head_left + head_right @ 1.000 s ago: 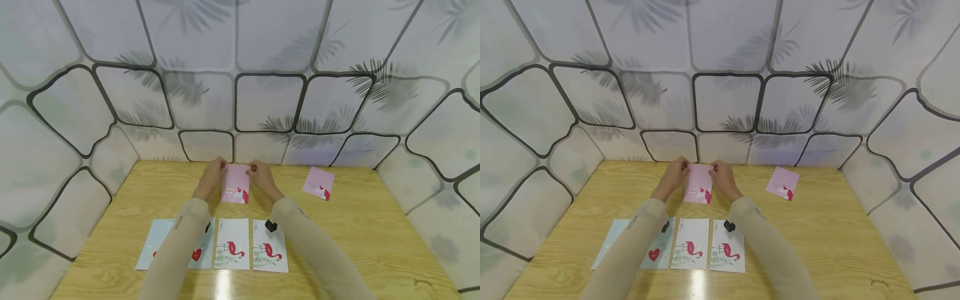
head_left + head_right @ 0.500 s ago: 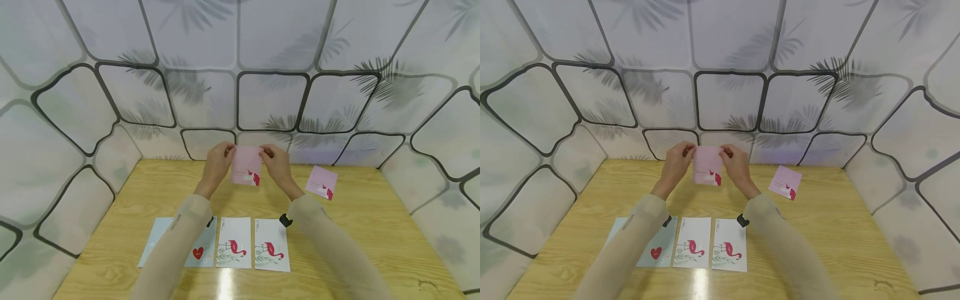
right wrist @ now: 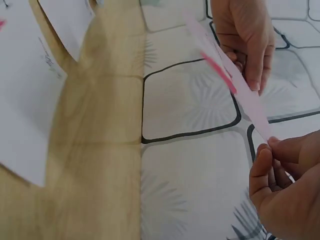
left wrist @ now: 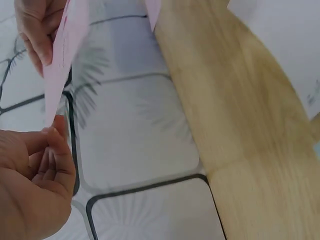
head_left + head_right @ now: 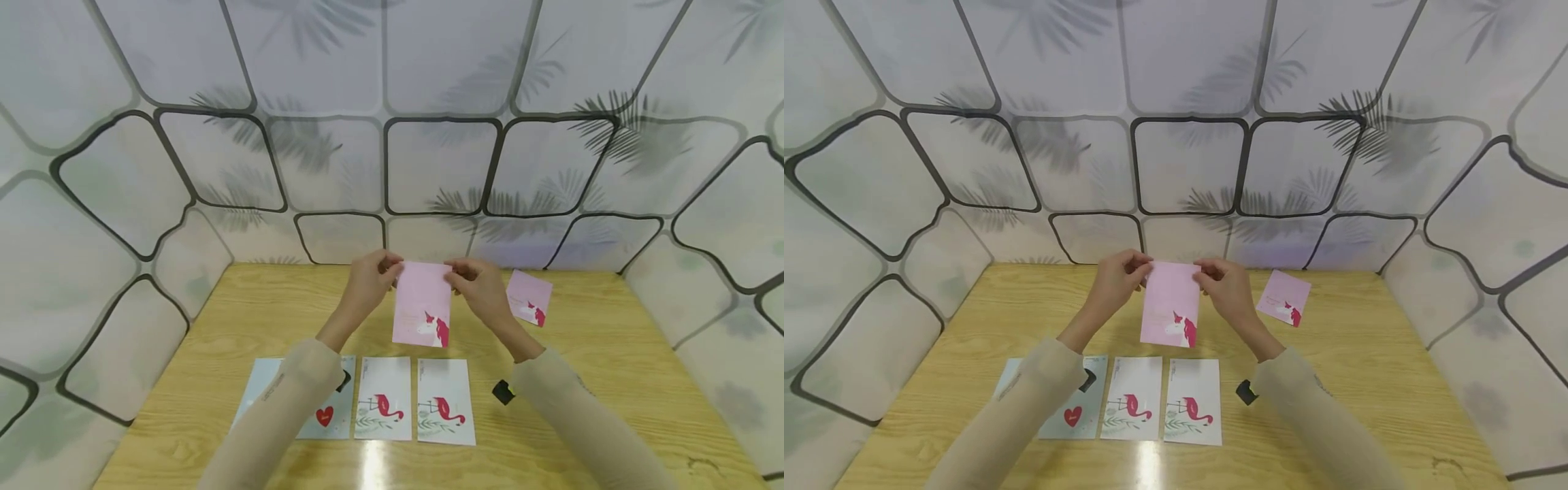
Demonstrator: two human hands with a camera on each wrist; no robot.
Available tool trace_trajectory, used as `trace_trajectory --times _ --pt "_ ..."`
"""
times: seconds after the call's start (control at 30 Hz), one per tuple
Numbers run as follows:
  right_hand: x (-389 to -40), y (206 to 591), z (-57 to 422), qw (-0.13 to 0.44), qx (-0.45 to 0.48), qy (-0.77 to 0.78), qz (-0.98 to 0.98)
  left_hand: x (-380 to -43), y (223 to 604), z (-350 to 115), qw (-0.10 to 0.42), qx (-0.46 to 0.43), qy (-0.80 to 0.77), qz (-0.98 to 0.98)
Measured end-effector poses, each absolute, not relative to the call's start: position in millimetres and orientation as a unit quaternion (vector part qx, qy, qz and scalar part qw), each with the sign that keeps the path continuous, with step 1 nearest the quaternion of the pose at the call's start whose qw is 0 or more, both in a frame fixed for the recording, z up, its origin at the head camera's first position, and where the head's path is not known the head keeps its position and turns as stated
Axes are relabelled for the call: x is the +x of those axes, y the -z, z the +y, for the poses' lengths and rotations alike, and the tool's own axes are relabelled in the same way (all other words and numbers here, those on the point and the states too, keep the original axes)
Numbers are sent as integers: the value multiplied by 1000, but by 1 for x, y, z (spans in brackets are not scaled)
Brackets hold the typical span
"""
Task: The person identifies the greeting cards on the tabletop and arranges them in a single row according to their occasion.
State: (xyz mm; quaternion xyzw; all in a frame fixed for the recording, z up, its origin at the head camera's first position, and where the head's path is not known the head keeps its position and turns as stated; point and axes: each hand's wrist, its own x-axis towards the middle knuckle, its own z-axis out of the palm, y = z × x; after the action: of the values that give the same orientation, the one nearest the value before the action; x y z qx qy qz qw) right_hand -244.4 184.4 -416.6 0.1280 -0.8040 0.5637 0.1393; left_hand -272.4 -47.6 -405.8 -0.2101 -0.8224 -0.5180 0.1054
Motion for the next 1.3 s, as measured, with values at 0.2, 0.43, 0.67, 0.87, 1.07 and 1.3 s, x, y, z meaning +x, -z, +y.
trace_trajectory --times 0.2,0.43,0.67,0.87,1.07,1.3 --pt "-219 431 201 83 94 -568 -814 -251 415 -39 -10 -183 540 -821" --pt "-190 448 219 38 61 -573 -816 -229 430 -27 -74 -196 549 -809" --pt "-173 453 234 32 43 -549 -834 -215 436 -13 -86 -199 558 -801" --pt "-163 451 246 35 30 -568 -821 -210 433 2 -84 -205 554 -803" --pt "-156 449 253 31 12 -578 -815 -205 435 13 -91 -206 548 -805" --pt "-152 449 261 19 -3 -574 -819 -199 439 21 -96 -213 552 -800"
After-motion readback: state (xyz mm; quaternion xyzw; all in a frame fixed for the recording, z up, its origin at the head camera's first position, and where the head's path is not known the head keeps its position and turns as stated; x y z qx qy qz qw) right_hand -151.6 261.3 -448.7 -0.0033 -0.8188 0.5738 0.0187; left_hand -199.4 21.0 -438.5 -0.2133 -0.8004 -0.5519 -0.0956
